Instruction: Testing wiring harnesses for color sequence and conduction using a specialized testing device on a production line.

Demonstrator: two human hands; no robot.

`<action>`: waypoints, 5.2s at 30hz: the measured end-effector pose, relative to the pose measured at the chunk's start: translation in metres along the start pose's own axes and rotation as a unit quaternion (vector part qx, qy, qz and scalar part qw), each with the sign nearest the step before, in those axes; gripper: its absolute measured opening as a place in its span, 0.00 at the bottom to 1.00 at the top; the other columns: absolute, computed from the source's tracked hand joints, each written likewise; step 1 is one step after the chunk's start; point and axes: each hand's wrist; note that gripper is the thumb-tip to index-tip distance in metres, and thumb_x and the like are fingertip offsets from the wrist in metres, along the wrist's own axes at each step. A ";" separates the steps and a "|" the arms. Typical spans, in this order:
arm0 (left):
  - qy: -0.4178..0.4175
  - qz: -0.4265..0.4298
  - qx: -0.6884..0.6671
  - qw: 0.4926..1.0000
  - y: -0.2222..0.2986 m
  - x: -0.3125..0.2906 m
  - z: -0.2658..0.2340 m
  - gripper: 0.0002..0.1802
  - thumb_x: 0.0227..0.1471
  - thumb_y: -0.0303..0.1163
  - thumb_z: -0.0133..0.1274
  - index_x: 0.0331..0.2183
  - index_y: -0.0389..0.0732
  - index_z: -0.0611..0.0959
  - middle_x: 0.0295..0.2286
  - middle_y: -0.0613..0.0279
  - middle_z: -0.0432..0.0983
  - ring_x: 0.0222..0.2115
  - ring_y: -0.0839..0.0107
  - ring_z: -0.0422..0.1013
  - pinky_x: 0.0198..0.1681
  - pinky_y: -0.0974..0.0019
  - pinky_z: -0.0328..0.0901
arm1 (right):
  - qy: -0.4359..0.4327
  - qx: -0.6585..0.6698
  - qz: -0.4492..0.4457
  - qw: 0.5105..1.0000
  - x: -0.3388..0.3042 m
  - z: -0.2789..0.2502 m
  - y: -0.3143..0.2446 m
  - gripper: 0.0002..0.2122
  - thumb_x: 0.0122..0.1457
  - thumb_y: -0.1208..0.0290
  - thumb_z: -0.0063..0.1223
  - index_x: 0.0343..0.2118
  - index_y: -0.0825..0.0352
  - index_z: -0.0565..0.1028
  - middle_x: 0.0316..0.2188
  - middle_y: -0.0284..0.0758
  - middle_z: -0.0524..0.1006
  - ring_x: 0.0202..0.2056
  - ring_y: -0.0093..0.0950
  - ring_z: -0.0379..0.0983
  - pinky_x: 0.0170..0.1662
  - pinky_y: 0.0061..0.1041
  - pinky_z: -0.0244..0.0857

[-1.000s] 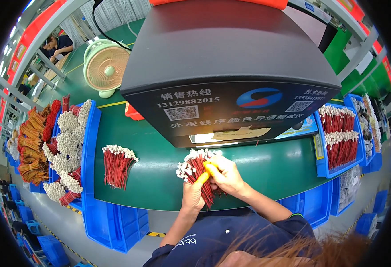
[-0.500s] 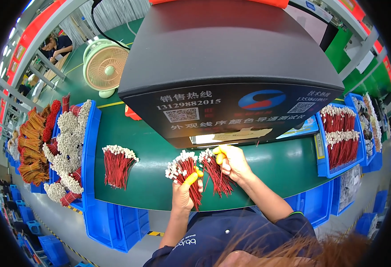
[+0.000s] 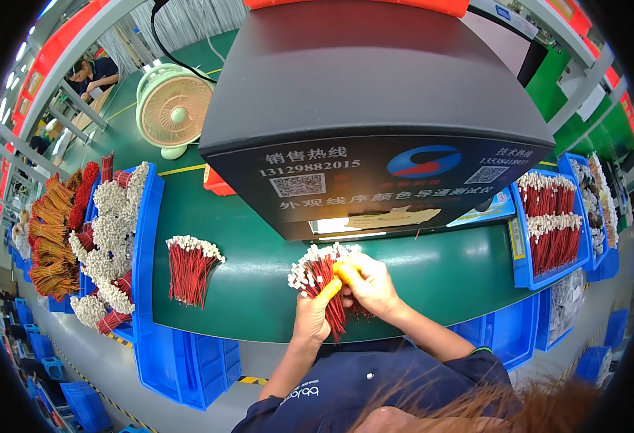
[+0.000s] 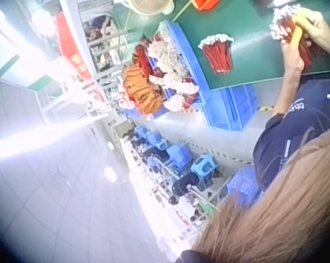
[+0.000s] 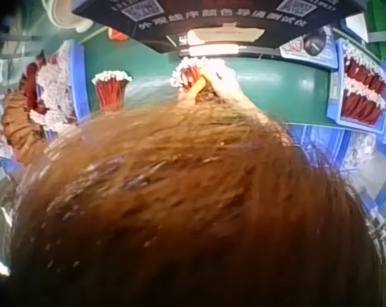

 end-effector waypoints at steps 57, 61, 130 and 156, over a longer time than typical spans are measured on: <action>0.011 -0.044 0.007 0.999 0.008 -0.001 -0.021 0.10 0.44 0.25 0.49 0.33 0.39 0.70 0.23 0.60 0.70 0.22 0.72 0.69 0.21 0.70 0.67 | -0.032 0.082 0.114 0.990 0.012 -0.026 -0.006 0.11 0.54 0.67 0.43 0.25 0.70 0.69 0.08 0.27 0.63 0.06 0.14 0.54 0.08 0.13 0.49; -0.065 -0.159 0.000 0.985 0.001 -0.035 -0.041 0.09 0.45 0.25 0.47 0.33 0.38 0.70 0.22 0.56 0.70 0.23 0.65 0.69 0.26 0.60 0.67 | 0.011 0.299 0.190 0.935 0.029 -0.032 0.004 0.09 0.55 0.68 0.39 0.23 0.67 0.65 0.07 0.25 0.59 0.06 0.13 0.50 0.06 0.11 0.45; -0.013 -0.029 -0.017 0.999 -0.007 0.005 -0.015 0.11 0.43 0.21 0.50 0.33 0.38 0.70 0.23 0.63 0.68 0.18 0.76 0.65 0.14 0.77 0.61 | -0.036 -0.033 0.013 0.999 0.008 -0.008 0.004 0.08 0.51 0.71 0.47 0.25 0.72 0.70 0.17 0.32 0.71 0.15 0.16 0.65 0.19 0.16 0.61; 0.021 0.005 0.057 0.998 0.001 0.001 -0.019 0.10 0.44 0.23 0.48 0.34 0.36 0.71 0.23 0.55 0.72 0.17 0.74 0.67 0.12 0.76 0.60 | 0.067 0.025 0.061 0.996 0.020 -0.034 0.005 0.12 0.53 0.66 0.42 0.17 0.66 0.67 0.06 0.26 0.61 0.05 0.15 0.53 0.08 0.13 0.48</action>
Point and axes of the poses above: each hand's wrist, its own x-axis towards the middle knuckle, its own z-axis out of the palm, y = z × x
